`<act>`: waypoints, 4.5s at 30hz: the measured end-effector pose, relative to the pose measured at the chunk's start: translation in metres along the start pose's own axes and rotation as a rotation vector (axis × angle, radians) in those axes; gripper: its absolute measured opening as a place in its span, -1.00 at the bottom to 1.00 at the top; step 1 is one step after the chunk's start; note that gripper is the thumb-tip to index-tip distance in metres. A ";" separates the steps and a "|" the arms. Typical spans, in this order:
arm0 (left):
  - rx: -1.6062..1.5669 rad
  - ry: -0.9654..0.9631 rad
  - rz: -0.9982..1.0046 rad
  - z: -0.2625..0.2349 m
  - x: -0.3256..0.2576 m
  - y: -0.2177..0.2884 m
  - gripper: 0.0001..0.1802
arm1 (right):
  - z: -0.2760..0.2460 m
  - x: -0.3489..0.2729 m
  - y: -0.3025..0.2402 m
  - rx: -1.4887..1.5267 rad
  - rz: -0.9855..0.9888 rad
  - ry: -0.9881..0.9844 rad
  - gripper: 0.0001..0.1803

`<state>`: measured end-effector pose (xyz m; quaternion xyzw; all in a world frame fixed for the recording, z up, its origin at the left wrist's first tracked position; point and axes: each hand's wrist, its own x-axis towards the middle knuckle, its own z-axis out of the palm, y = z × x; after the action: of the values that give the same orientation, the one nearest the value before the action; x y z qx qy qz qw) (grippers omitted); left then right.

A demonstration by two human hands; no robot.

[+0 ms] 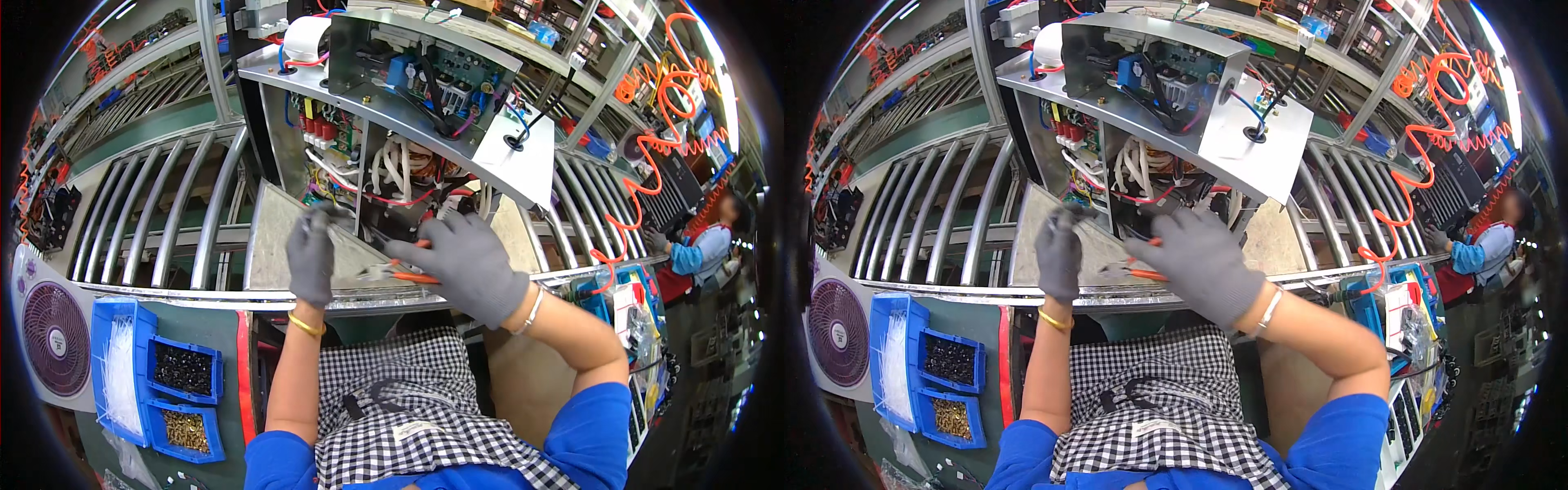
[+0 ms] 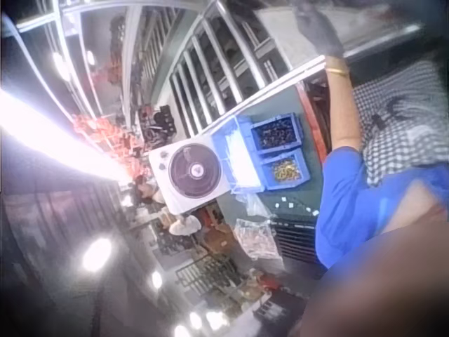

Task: The person assembles an electronic device on a factory workbench. They connect various wires to internal components, secure them with zip ties, and use pliers to trim the excess. Finally, they attach a black metal casing to the unit.

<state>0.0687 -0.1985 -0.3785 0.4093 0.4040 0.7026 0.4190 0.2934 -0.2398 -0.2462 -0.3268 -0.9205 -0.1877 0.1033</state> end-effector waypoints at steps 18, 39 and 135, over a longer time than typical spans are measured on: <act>1.015 -0.598 0.500 0.054 -0.066 -0.039 -0.50 | 0.085 -0.051 0.067 -0.186 -0.020 0.052 -0.58; 0.813 -0.732 0.443 0.120 -0.050 -0.002 -0.50 | 0.108 -0.157 0.092 0.012 0.567 0.305 -0.38; 1.303 -0.598 0.867 0.289 -0.014 -0.023 -0.68 | 0.196 -0.117 0.147 0.903 0.778 0.878 -0.40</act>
<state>0.3429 -0.1389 -0.3046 0.8577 0.4079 0.2894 -0.1193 0.4640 -0.1198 -0.4202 -0.4500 -0.5998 0.1461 0.6453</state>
